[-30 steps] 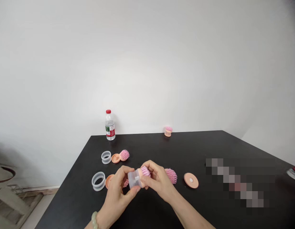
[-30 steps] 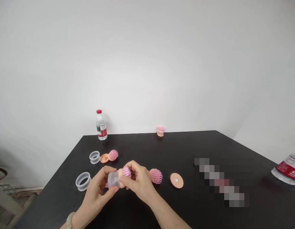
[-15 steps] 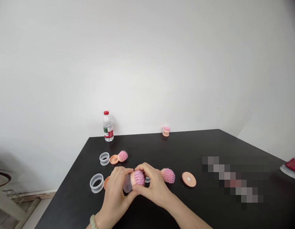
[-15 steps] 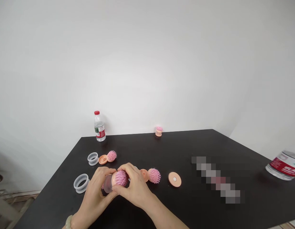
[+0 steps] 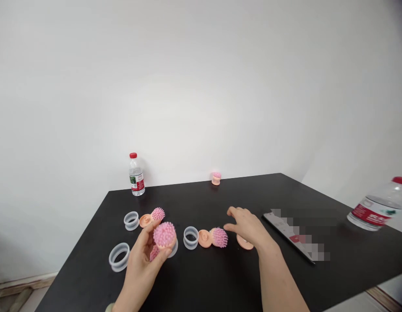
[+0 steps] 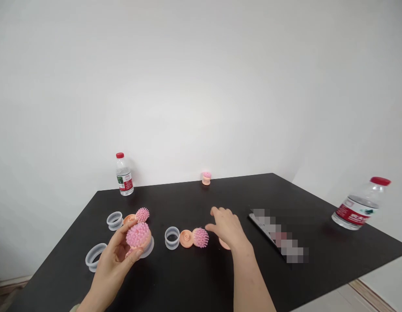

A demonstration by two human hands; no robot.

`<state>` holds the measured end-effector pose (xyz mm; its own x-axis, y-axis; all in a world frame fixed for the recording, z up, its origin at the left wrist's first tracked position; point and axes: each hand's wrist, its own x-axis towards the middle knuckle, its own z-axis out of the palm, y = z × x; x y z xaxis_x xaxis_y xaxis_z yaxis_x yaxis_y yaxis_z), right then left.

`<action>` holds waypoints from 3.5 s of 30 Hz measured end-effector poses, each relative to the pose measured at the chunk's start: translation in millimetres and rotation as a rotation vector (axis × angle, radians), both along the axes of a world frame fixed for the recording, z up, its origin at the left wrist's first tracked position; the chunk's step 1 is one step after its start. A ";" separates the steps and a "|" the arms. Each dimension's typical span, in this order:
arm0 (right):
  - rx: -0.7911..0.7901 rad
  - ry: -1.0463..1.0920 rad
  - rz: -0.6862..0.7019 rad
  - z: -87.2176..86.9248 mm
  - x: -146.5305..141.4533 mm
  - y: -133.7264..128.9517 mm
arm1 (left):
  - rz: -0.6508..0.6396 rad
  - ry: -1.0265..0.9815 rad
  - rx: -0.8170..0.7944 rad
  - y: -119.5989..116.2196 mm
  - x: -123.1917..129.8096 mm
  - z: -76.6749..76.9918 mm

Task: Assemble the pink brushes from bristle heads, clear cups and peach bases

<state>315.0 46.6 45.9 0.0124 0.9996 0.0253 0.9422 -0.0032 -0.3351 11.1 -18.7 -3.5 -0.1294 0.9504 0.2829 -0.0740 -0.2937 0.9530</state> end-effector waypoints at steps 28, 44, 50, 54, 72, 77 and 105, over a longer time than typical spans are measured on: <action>0.144 1.473 0.599 -24.3 -85.7 -20.4 | -0.386 -0.732 -0.360 -7.3 3.0 16.8; 0.242 1.341 0.694 -34.0 -111.8 -33.3 | -0.494 -0.594 -0.345 -10.1 3.4 16.8; 0.445 1.112 0.685 -31.8 -110.4 -38.2 | -0.525 -0.576 -0.338 -10.4 3.0 18.4; 0.658 0.893 0.734 -27.9 -110.7 -43.3 | -0.533 -0.598 -0.302 -7.3 3.7 15.4; 0.784 0.794 0.693 -19.2 -113.7 -47.7 | -0.537 -0.606 -0.358 -7.6 2.9 14.5; 0.794 0.819 0.805 -18.6 -110.0 -44.4 | -0.590 -0.616 -0.351 -7.7 0.5 14.5; 0.766 0.536 0.976 -18.8 -97.8 -44.1 | -0.532 -0.480 -0.274 -4.1 1.3 11.3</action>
